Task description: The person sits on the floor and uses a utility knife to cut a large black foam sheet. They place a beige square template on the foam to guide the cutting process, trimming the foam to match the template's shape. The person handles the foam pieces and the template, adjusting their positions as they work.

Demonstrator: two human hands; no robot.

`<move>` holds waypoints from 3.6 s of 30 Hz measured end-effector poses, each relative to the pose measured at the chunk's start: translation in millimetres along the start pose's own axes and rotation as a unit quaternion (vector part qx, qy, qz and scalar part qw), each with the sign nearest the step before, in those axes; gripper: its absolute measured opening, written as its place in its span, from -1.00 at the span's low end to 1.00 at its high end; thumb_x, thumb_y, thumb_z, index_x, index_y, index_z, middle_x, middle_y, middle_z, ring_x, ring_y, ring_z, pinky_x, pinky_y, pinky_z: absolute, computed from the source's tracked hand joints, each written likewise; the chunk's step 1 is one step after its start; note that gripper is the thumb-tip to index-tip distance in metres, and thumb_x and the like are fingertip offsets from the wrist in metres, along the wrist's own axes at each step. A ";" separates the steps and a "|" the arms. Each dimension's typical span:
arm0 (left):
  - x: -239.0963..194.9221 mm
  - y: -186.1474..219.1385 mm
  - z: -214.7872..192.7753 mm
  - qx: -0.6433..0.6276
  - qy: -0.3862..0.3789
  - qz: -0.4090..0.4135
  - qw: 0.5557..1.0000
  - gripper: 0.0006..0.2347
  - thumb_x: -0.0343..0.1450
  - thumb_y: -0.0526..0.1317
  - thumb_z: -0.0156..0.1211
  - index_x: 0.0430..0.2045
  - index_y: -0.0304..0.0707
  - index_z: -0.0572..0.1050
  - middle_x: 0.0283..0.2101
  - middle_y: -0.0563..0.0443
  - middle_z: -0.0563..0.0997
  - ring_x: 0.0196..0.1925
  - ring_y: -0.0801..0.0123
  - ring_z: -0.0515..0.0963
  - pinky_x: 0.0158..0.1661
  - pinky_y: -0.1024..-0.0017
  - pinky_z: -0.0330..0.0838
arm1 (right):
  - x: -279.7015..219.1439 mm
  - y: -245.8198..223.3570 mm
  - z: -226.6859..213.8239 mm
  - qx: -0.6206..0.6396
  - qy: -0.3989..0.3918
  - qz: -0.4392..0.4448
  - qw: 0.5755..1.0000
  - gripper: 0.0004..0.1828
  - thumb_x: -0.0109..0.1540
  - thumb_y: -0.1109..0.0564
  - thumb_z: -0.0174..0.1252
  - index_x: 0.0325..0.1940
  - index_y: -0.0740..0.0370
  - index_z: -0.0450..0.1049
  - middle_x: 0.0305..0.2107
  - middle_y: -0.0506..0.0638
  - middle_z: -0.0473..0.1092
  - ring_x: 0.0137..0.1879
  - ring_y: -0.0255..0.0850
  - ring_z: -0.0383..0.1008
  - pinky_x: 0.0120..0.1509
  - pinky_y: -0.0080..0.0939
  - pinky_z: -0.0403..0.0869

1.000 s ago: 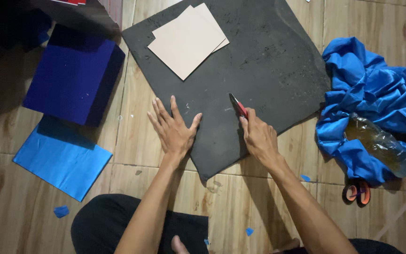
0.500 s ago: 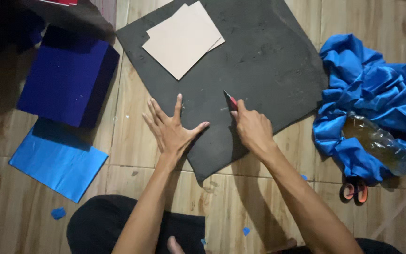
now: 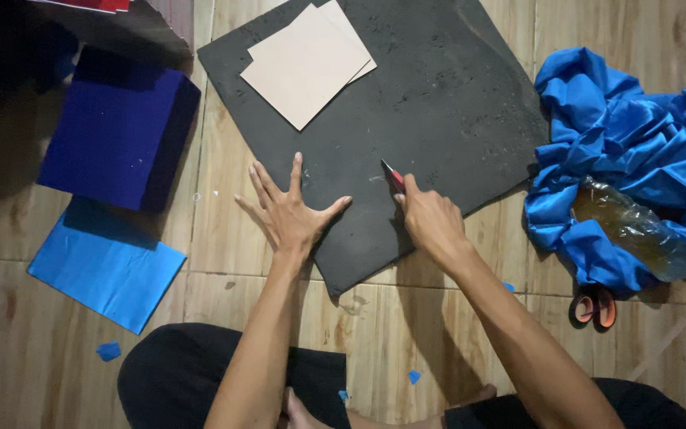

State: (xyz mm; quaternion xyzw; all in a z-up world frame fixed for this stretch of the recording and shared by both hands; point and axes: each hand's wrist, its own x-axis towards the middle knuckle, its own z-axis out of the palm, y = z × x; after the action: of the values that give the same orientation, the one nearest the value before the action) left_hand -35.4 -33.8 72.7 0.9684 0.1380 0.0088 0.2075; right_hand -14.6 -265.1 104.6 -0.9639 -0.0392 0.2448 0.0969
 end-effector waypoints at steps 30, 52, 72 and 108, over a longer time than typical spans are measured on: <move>-40.7 -19.9 26.4 -0.049 0.048 -0.102 0.992 -0.18 0.43 0.24 0.37 0.54 -0.05 0.14 0.46 -0.44 0.18 0.54 -0.30 0.22 0.40 -0.43 0.04 | -86.5 96.9 85.7 0.329 0.166 0.184 0.911 -0.40 0.40 -0.34 0.15 0.21 0.19 0.29 -0.14 0.48 0.52 0.07 0.52 0.54 0.15 0.43 0.44; -48.8 -59.4 -71.5 -0.331 -0.262 -0.096 0.901 -0.36 0.34 0.13 0.48 0.25 -0.29 0.54 0.18 -0.39 0.64 0.29 -0.27 0.57 0.26 -0.13 0.42 | -22.0 77.0 97.0 0.300 0.229 0.226 0.898 -0.46 0.37 -0.17 0.30 0.25 0.11 0.26 -0.08 0.37 0.56 0.11 0.41 0.59 0.16 0.43 0.50; -76.3 -23.9 -58.7 -0.693 -0.156 -0.303 0.635 -0.59 0.39 -0.22 0.50 0.12 -0.24 0.56 0.13 -0.19 0.58 0.23 0.05 0.51 0.28 -0.06 0.35 | 43.3 99.5 69.8 0.566 0.307 -0.022 0.765 -0.69 0.38 0.16 0.30 -0.08 0.43 0.32 -0.47 0.08 0.41 -0.51 -0.17 0.49 -0.48 -0.17 0.51; -78.6 -25.0 105.6 -0.599 -0.242 -0.296 0.704 -0.57 0.27 -0.20 0.50 0.03 -0.19 0.55 -0.07 -0.01 0.72 -0.06 0.36 0.65 -0.01 0.48 0.52 | 233.2 -143.8 -7.4 0.303 0.206 0.101 0.925 -0.15 0.15 -0.44 0.47 0.10 0.31 0.41 -0.06 0.11 0.50 0.04 0.02 0.53 0.04 0.05 0.45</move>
State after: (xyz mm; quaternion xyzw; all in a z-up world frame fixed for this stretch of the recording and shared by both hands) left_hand -109.7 -75.4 -30.8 0.5184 0.3279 -0.2070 0.7622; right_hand 189.4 -97.1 32.4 -0.9164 0.1557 0.0491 0.3654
